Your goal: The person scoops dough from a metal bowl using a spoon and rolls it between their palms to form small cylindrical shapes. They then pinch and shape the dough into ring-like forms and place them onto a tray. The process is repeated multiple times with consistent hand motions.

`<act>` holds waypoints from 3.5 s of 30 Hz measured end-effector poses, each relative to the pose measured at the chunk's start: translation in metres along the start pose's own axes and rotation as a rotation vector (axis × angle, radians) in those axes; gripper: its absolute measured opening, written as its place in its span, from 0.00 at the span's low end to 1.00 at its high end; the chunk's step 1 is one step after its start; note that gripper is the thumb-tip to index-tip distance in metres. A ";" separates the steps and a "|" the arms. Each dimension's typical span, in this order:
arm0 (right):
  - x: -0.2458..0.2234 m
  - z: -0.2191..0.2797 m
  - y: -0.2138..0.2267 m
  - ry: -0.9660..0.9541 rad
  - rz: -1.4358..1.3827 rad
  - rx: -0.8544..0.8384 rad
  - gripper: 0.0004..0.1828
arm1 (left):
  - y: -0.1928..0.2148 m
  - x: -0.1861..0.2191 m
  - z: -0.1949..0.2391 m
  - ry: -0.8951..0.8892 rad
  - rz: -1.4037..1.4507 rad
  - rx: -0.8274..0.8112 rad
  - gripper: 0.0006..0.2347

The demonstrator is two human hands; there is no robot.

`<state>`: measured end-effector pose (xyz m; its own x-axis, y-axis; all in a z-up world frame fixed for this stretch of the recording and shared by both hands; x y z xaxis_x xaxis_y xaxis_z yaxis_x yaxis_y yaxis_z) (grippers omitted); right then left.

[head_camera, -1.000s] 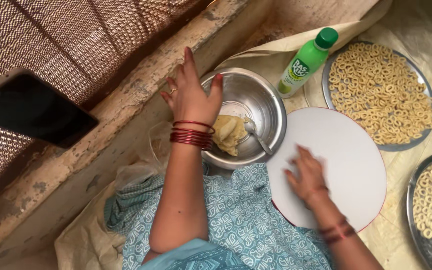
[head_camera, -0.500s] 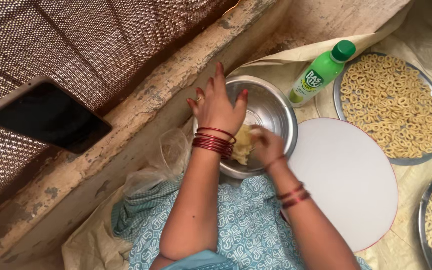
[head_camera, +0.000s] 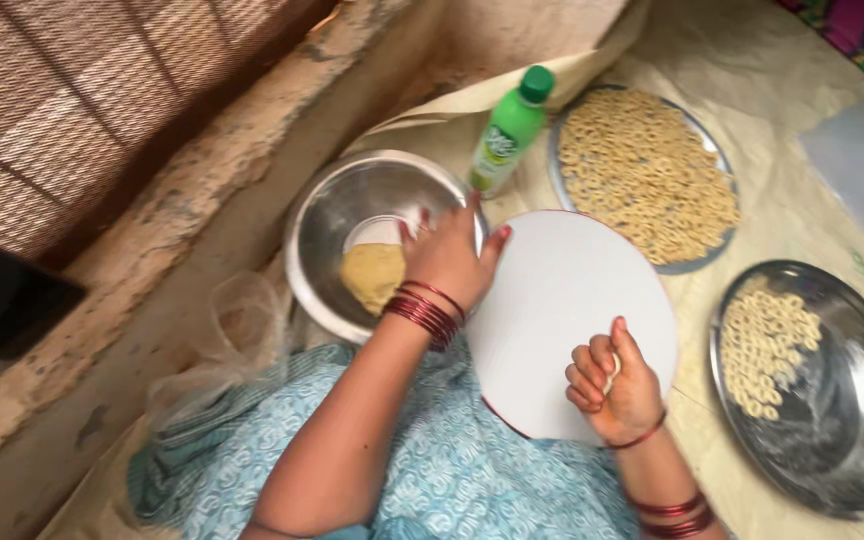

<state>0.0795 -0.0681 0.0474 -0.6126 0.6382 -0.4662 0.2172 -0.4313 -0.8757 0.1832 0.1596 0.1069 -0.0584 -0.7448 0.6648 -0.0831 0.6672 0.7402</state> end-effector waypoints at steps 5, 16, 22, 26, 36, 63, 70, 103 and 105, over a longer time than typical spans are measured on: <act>-0.001 0.011 -0.006 0.190 -0.011 -0.054 0.36 | -0.095 0.033 0.027 -0.169 0.289 -0.216 0.29; 0.017 0.019 -0.013 0.193 0.755 0.383 0.45 | -0.181 0.061 0.056 0.316 1.409 -0.381 0.42; -0.020 0.027 0.038 0.343 0.949 0.635 0.44 | -0.155 0.117 0.122 0.117 1.134 -0.429 0.37; -0.048 0.028 0.061 0.248 0.366 0.725 0.42 | -0.137 0.160 0.173 -0.274 0.688 -0.394 0.38; 0.080 0.028 -0.014 0.175 0.616 0.275 0.40 | -0.104 0.057 0.036 -0.123 0.940 -0.044 0.29; -0.066 0.046 -0.046 0.542 0.597 0.458 0.44 | -0.125 0.143 0.155 -0.501 1.004 -0.163 0.39; -0.021 0.044 -0.048 0.594 0.709 0.372 0.47 | -0.087 0.159 0.151 -0.667 0.662 -0.039 0.41; -0.072 0.065 -0.032 0.577 0.706 0.499 0.49 | -0.154 0.124 0.178 -0.416 1.048 -0.251 0.35; -0.070 0.069 -0.027 0.589 0.705 0.527 0.49 | -0.163 0.119 0.179 -0.364 1.056 -0.264 0.35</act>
<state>0.0641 -0.1448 0.1123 0.0192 0.2832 -0.9589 -0.0629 -0.9568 -0.2838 0.0115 -0.0398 0.0478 -0.2625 0.2571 0.9300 0.3867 0.9111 -0.1427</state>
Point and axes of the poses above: each hand's wrist, its own z-axis away from the middle knuckle, its own y-axis out of the back of the hand, x = y × z, the point moved 10 cm from there along -z, towards the middle knuckle, and after that the axes turned 5 degrees about -y, right-handed, at the moved point
